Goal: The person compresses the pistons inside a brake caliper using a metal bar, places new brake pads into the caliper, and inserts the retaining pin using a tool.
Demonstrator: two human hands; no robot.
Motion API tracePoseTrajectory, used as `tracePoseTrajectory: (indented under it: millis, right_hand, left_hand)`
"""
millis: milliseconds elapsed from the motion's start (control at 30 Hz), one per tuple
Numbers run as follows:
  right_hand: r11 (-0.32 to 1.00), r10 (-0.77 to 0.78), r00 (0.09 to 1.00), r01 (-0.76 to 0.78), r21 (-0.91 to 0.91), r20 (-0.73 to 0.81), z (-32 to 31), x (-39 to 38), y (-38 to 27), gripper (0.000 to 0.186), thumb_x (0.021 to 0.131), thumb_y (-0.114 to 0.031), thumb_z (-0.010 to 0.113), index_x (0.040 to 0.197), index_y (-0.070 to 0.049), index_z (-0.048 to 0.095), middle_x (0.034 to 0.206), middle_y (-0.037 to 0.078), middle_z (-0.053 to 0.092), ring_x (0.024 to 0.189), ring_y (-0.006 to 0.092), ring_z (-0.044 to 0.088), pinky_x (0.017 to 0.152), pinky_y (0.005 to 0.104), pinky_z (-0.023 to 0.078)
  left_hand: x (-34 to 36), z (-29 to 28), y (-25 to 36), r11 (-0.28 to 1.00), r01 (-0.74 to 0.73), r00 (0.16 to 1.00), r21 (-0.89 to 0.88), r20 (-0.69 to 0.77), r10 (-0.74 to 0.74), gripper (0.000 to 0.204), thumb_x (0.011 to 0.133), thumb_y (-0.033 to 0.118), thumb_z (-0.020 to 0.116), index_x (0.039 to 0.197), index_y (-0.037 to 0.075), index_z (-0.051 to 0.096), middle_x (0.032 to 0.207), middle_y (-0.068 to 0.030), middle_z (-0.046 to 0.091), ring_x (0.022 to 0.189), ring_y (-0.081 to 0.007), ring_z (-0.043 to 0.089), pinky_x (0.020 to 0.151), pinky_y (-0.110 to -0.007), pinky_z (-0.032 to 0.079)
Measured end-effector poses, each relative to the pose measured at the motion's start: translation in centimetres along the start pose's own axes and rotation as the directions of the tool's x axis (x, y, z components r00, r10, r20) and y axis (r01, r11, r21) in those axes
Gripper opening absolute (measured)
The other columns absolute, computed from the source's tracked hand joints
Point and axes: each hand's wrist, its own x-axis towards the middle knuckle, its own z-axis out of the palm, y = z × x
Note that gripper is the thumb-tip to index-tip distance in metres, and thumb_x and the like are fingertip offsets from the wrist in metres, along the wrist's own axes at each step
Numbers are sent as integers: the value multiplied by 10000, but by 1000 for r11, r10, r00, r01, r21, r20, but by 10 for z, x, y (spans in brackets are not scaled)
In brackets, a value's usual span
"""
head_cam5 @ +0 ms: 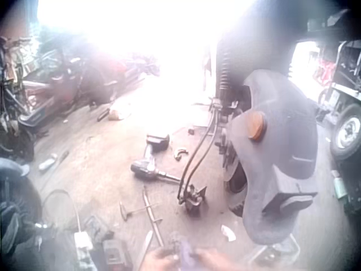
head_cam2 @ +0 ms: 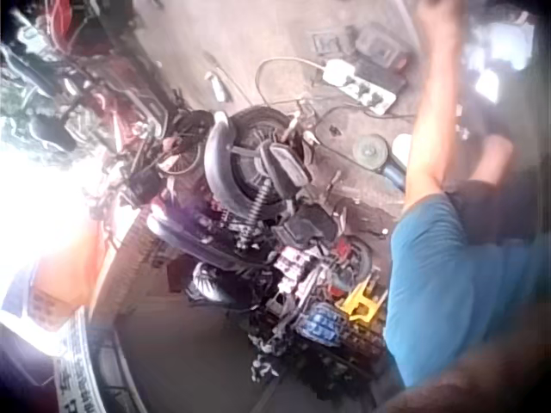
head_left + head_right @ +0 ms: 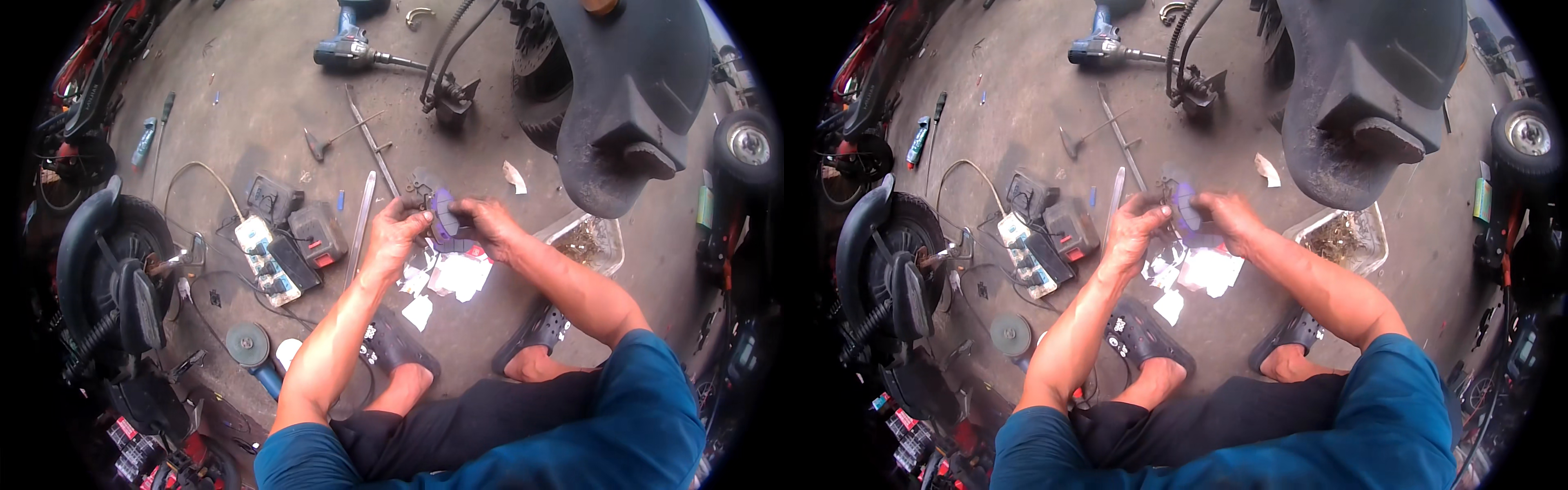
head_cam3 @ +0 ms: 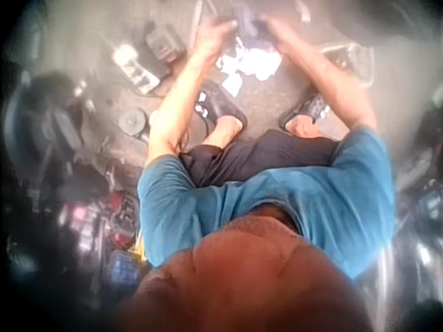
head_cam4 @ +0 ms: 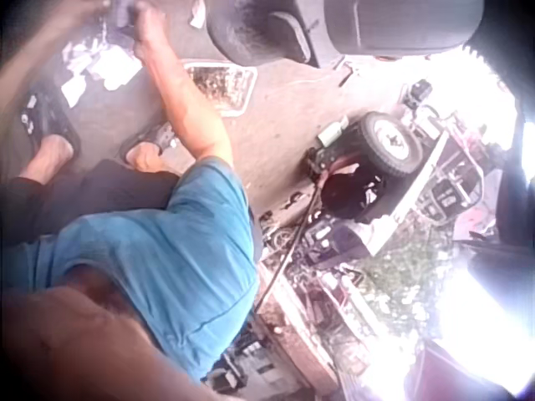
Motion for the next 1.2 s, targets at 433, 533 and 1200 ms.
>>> tracePoseTrajectory:
  millis: [433, 533, 1200]
  right_hand:
    - [998, -53, 993, 57, -37, 103, 4, -9, -3, 300, 848, -184, 606, 1049, 39, 589, 964, 145, 627, 821, 244, 644, 695, 382, 556]
    - [998, -46, 993, 51, -45, 107, 3, -8, -4, 311, 847, -178, 611, 1071, 36, 588, 980, 145, 629, 831, 238, 645, 700, 371, 555]
    - [994, -9, 876, -43, 98, 482, -18, 1, -2, 521, 838, -289, 681, 1261, -50, 492, 1169, 99, 572, 1060, 214, 573, 958, 415, 457]
  left_hand:
    - [1, 0, -2, 997, -15, 997, 79, -75, 21, 415, 794, 179, 714, 1090, -63, 554, 897, -124, 635, 731, -183, 619, 582, -281, 494]
    - [0, 2, 2, 998, 7, 999, 59, -50, -4, 429, 799, 180, 713, 1110, -67, 549, 925, -133, 635, 763, -190, 623, 589, -286, 496]
    - [11, -4, 14, 979, 83, 990, 188, 97, -103, 392, 793, 159, 687, 1132, -23, 612, 958, -88, 655, 783, -130, 568, 634, -249, 438]
